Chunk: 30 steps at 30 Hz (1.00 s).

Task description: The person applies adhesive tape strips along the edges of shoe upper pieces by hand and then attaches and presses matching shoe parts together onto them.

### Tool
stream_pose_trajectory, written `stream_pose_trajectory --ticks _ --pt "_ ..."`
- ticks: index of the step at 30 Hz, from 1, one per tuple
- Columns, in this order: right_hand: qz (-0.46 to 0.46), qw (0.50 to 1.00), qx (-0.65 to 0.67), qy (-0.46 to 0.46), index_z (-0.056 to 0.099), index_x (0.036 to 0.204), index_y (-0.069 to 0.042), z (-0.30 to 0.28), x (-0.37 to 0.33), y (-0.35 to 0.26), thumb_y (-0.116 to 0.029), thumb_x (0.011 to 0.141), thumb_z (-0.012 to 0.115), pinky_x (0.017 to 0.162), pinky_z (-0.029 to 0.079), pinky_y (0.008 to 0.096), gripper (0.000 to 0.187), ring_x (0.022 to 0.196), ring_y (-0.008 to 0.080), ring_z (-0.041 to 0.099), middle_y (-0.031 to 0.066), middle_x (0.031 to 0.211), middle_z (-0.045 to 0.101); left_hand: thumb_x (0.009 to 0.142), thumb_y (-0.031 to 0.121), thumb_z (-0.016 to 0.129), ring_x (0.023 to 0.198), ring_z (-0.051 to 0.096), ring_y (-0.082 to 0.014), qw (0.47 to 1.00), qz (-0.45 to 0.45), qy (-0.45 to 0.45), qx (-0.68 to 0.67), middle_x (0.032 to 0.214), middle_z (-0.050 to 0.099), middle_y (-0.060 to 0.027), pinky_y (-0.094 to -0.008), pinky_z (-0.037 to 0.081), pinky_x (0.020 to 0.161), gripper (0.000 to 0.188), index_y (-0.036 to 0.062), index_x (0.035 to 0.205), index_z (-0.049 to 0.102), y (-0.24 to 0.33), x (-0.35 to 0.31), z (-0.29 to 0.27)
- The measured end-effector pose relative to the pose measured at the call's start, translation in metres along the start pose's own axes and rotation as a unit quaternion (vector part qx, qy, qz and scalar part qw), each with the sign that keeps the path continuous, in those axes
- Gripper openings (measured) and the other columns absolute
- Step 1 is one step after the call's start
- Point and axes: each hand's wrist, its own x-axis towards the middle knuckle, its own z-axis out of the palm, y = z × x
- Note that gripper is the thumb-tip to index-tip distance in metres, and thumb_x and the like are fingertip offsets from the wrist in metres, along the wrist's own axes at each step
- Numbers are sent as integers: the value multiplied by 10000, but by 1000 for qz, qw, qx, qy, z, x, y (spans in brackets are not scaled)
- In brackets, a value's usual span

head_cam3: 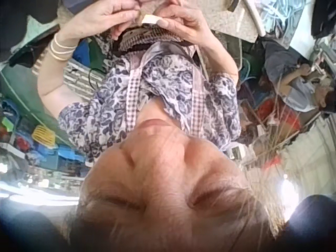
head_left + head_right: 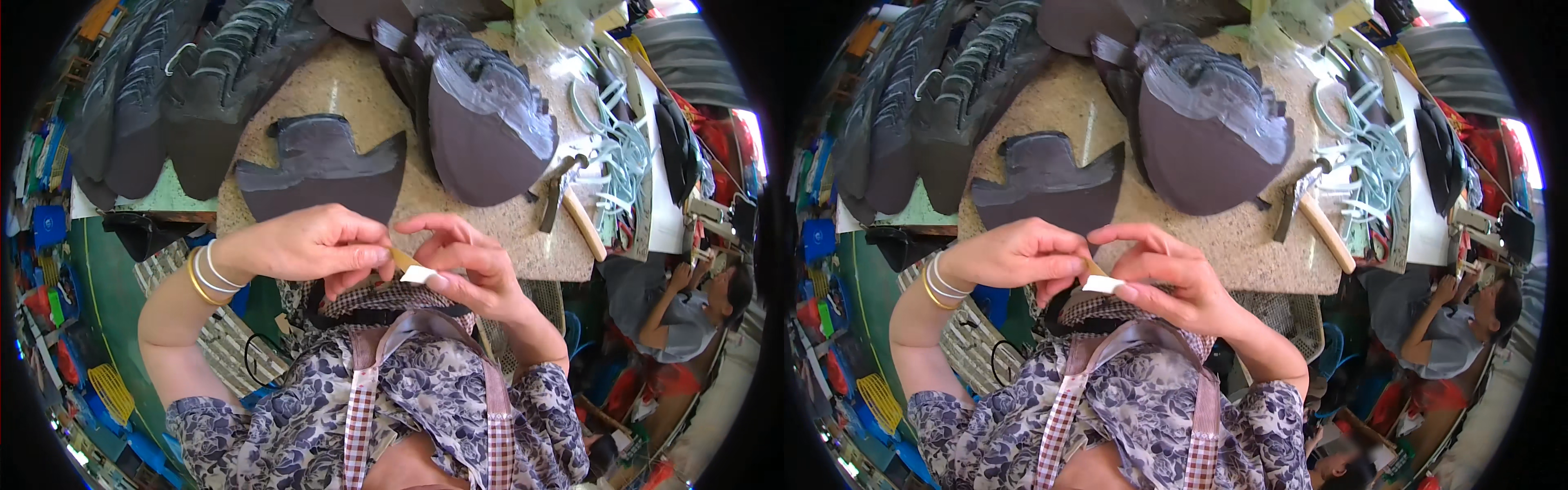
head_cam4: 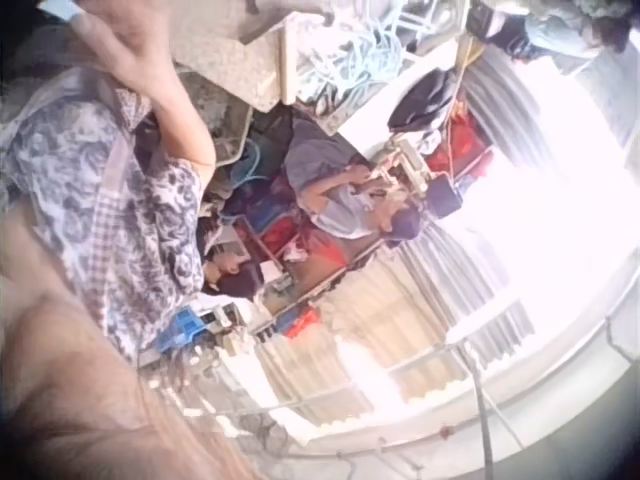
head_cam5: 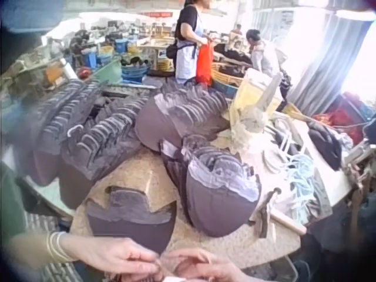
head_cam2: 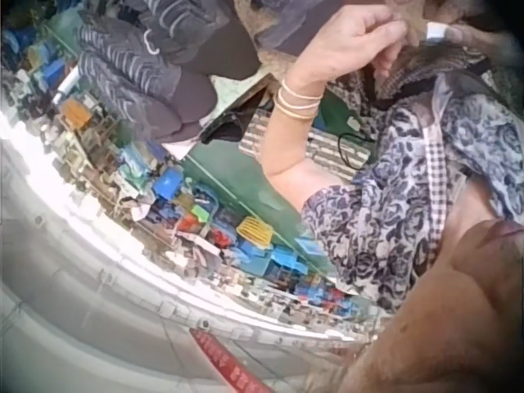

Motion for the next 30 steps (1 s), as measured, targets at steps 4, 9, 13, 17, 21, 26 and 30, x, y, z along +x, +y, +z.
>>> stream_pose_trajectory --ticks 4,9,13,17,21,26,30 --pt "170 952 238 -88 640 1017 40 2 -3 1 -87 950 573 721 502 265 158 890 145 631 131 1047 629 990 250 520 598 586 -74 998 35 -57 -7 681 586 -4 -231 471 553 261 10 983 624 -17 9 2" --pt "131 979 145 -63 643 1000 46 -13 8 -3 -82 953 568 659 507 243 156 782 122 619 83 923 627 913 197 623 704 625 -176 880 255 222 333 796 605 -77 -295 496 645 201 15 1000 620 -12 1 -26" --pt "107 989 47 87 662 973 53 -38 -9 -15 -46 944 560 561 483 208 145 686 100 611 89 853 647 794 53 680 914 554 -299 673 169 489 530 1017 546 -122 -354 472 800 271 24 1049 593 -20 -4 -54" --pt "10 987 -50 152 664 976 62 -56 -26 -34 -14 923 570 567 493 238 132 658 135 618 96 803 651 775 11 680 922 551 -310 726 176 461 478 996 555 -127 -363 463 829 253 22 992 550 -25 -10 -54" --pt "-47 959 -1 280 647 915 70 -70 -43 -54 -24 933 533 503 485 251 149 571 148 598 132 749 637 756 -52 708 837 657 -183 871 202 389 220 896 664 -88 -297 508 733 401 40 1111 544 -6 -30 -23" --pt "141 950 -32 277 661 1043 21 -63 -26 -58 -106 964 539 366 305 181 192 422 20 428 45 670 633 768 -3 721 873 677 -217 928 145 299 169 942 674 -130 -322 520 751 570 71 1279 481 -16 -1 -5" --pt "232 966 -66 93 674 1035 6 -48 14 -40 -113 941 585 412 358 191 176 460 29 476 2 673 647 788 61 721 877 669 -322 923 108 314 194 948 662 -162 -356 507 773 560 71 1290 474 -32 25 -12"
